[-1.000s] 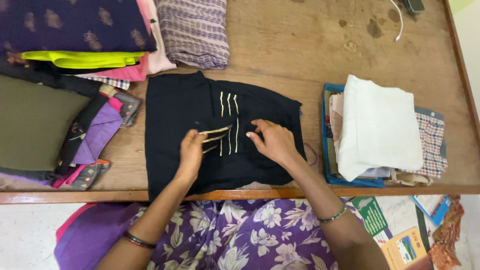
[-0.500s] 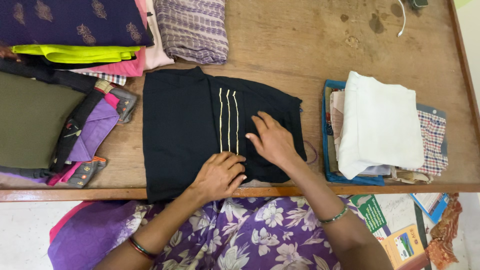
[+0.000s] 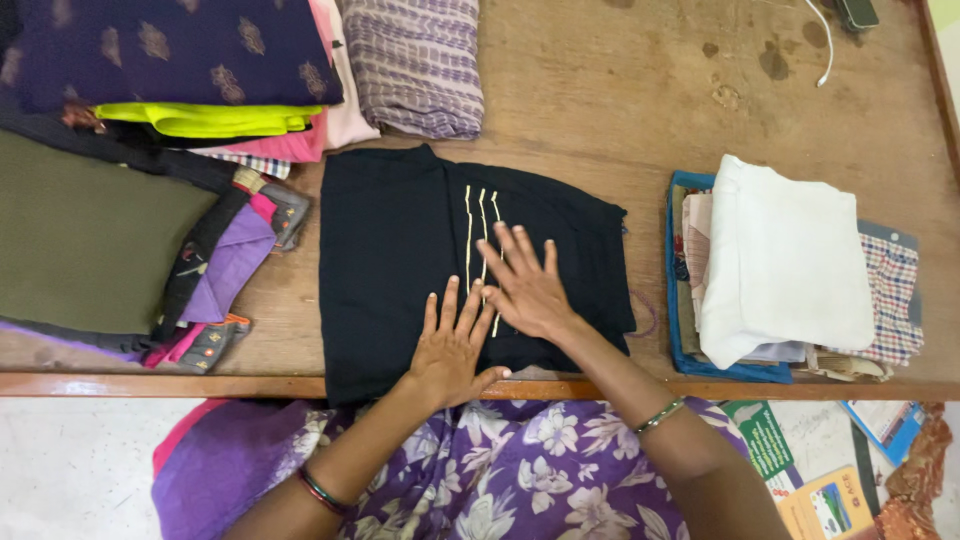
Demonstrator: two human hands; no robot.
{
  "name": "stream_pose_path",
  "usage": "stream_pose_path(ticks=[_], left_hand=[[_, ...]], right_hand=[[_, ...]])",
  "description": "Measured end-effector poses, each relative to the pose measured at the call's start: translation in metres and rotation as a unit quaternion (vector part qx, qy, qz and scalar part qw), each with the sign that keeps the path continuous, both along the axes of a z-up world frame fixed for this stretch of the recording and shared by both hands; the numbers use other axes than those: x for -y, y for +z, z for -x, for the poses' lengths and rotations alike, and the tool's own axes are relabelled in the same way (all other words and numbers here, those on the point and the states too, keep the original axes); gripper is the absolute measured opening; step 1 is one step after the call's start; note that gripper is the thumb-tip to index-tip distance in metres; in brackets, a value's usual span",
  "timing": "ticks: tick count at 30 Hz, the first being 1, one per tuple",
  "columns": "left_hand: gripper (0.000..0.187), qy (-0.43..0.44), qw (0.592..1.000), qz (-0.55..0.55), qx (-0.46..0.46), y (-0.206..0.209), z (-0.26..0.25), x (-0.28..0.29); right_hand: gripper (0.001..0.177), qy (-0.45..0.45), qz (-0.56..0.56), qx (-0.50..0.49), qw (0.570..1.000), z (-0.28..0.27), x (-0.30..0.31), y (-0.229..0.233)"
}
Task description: The person folds different pieces of clothing including white, black, and green garments by hand on a wooden surface, smoothing the fabric and placing each folded item onto a stack.
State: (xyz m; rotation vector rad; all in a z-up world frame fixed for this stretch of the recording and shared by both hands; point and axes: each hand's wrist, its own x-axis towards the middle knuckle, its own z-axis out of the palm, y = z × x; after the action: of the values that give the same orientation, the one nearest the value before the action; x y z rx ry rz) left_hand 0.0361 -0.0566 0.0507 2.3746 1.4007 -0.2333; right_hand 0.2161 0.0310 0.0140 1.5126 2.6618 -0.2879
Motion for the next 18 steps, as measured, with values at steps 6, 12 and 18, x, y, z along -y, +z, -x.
stream_pose_path(ticks=[6,12,18], left_hand=[[0.099,-0.002,0.999,0.030,0.010,0.005,0.002,-0.003],[0.092,0.023,0.992,0.043,0.120,-0.004,0.010,-0.018],[0.099,0.045,0.999,0.015,0.012,-0.005,0.013,-0.023]], right_hand=[[0.072,-0.134,-0.054,0.006,0.989,-0.052,-0.024,-0.010],[0.079,-0.130,-0.012,0.033,0.991,-0.023,-0.003,0.003],[0.074,-0.002,0.080,0.037,0.996,0.000,0.052,0.023]])
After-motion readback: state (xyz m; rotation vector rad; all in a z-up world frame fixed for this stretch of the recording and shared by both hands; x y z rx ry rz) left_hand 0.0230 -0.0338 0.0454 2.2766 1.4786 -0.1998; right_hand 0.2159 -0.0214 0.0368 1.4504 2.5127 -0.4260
